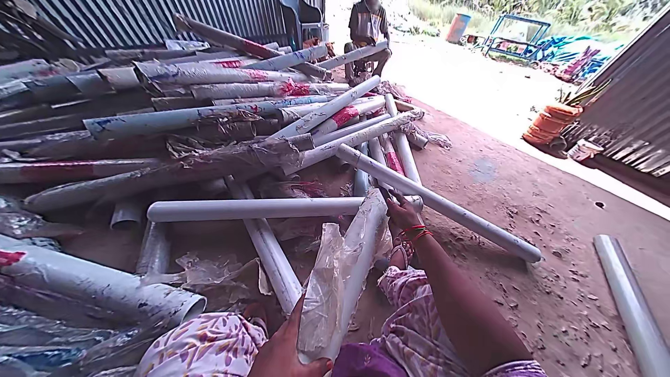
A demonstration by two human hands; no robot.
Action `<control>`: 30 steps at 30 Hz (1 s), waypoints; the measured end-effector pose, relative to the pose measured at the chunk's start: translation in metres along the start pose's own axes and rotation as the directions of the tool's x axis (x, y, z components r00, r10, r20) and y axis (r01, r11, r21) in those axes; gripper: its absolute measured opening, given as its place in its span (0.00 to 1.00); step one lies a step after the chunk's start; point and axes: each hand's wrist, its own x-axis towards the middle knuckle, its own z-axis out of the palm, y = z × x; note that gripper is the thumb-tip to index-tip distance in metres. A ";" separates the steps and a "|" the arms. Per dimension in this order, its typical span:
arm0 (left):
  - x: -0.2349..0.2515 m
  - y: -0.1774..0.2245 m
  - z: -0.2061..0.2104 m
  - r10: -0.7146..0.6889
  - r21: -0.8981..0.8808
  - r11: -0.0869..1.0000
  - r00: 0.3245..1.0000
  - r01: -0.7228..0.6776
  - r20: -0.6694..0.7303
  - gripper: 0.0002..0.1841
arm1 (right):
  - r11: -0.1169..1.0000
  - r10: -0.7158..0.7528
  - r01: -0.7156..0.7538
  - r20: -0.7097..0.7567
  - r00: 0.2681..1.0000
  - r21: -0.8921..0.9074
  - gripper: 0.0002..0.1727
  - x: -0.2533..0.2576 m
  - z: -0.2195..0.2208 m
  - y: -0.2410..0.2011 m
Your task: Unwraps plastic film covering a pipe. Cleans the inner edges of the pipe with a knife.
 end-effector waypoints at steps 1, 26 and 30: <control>-0.001 -0.001 0.000 0.018 -0.008 1.000 1.000 -0.018 -0.006 0.67 | 0.998 -0.061 0.060 -0.033 0.998 -0.038 0.24 -0.001 -0.005 -0.001; -0.007 -0.008 0.001 0.182 0.003 0.983 0.983 -0.182 -0.022 0.61 | 0.422 -0.152 0.374 0.342 0.927 -0.826 0.24 0.018 -0.045 -0.005; -0.006 -0.006 -0.002 0.143 -0.005 0.990 0.990 -0.143 -0.002 0.63 | 0.694 -0.102 0.218 0.207 0.973 -0.686 0.23 0.020 -0.045 -0.007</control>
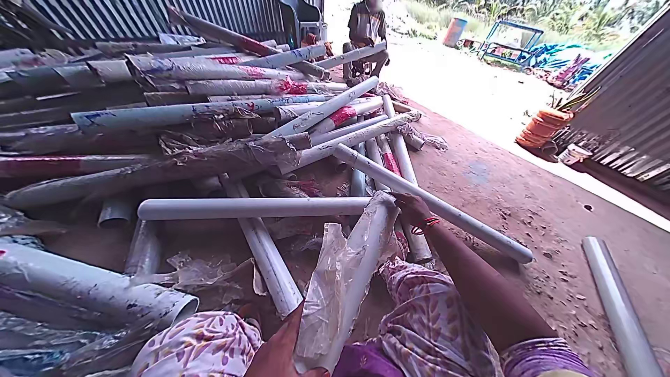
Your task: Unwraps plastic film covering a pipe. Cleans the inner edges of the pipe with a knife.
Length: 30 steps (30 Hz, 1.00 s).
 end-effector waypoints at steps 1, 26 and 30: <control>0.000 0.001 -0.001 -0.015 -0.007 1.000 1.000 0.015 0.011 0.63 | 0.990 0.004 0.002 -0.046 0.999 0.141 0.23 0.000 0.001 0.005; -0.008 0.002 0.003 0.029 0.001 1.000 0.997 -0.029 -0.075 0.63 | 0.966 -0.157 0.153 -0.002 0.988 -0.210 0.20 0.018 -0.024 -0.015; -0.006 0.005 -0.001 -0.011 -0.013 1.000 0.999 0.010 -0.046 0.65 | 0.851 0.205 -0.065 -0.216 0.954 0.520 0.16 0.014 -0.013 -0.014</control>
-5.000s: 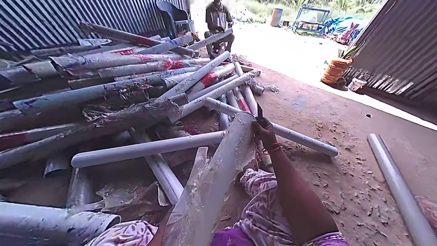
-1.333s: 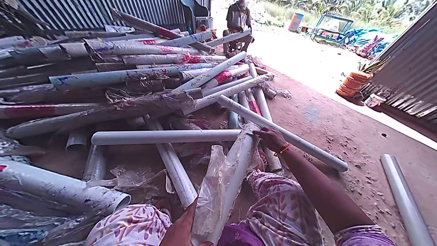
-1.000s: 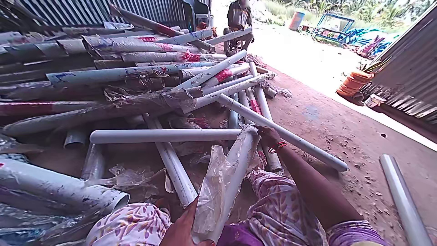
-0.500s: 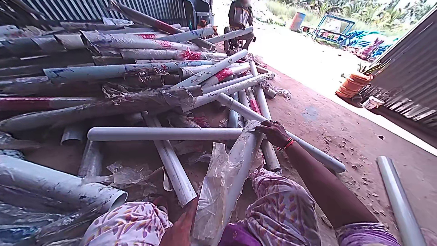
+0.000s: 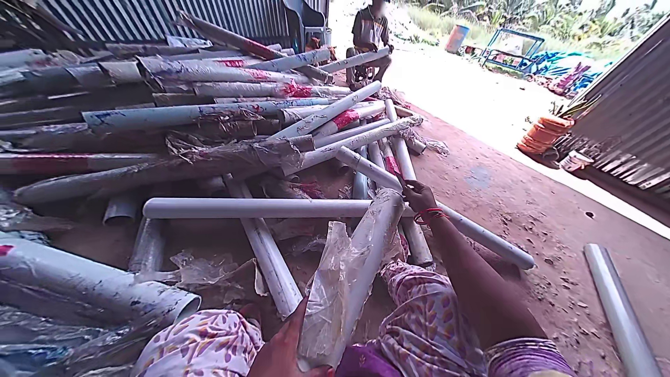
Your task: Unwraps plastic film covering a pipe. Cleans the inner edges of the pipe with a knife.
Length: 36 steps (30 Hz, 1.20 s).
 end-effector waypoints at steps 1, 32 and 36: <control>0.000 0.001 0.000 -0.009 -0.004 1.000 1.000 0.009 0.000 0.65 | 0.988 0.113 -0.109 -0.035 0.993 0.108 0.16 -0.005 0.003 -0.002; 0.009 0.008 0.009 -0.078 0.119 0.990 0.995 0.070 0.065 0.64 | 0.969 0.243 -0.245 0.046 0.969 0.043 0.18 -0.009 0.027 0.012; 0.008 0.009 0.008 -0.072 0.111 0.992 0.995 0.063 0.071 0.64 | 0.932 0.208 -0.182 0.053 0.977 -0.314 0.21 -0.004 0.019 0.014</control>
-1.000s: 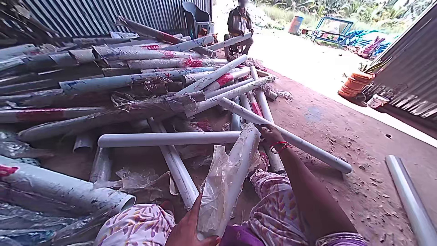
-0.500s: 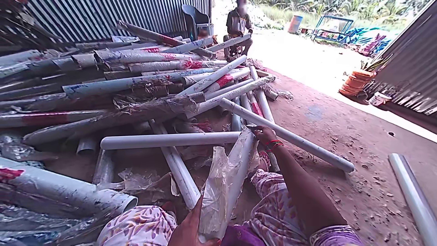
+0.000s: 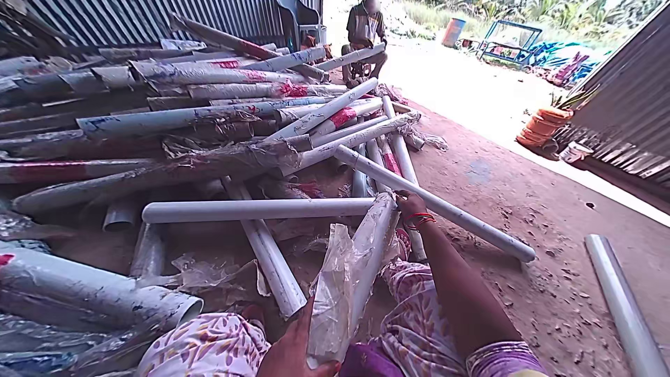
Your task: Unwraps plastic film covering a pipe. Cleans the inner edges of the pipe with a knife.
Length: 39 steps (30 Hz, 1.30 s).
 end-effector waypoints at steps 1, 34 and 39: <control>-0.001 0.000 0.000 0.005 -0.001 1.000 1.000 -0.005 -0.002 0.64 | 0.999 -0.001 0.002 0.004 1.000 -0.039 0.21 -0.002 -0.002 -0.003; -0.008 -0.003 0.000 0.036 -0.009 0.999 0.998 -0.037 -0.055 0.64 | 0.999 -0.035 0.035 0.008 0.999 0.040 0.20 -0.008 -0.002 -0.003; -0.008 0.003 0.002 0.020 0.044 0.999 1.000 -0.019 -0.019 0.62 | 0.977 -0.025 0.052 0.131 0.991 -0.208 0.20 0.001 -0.009 -0.016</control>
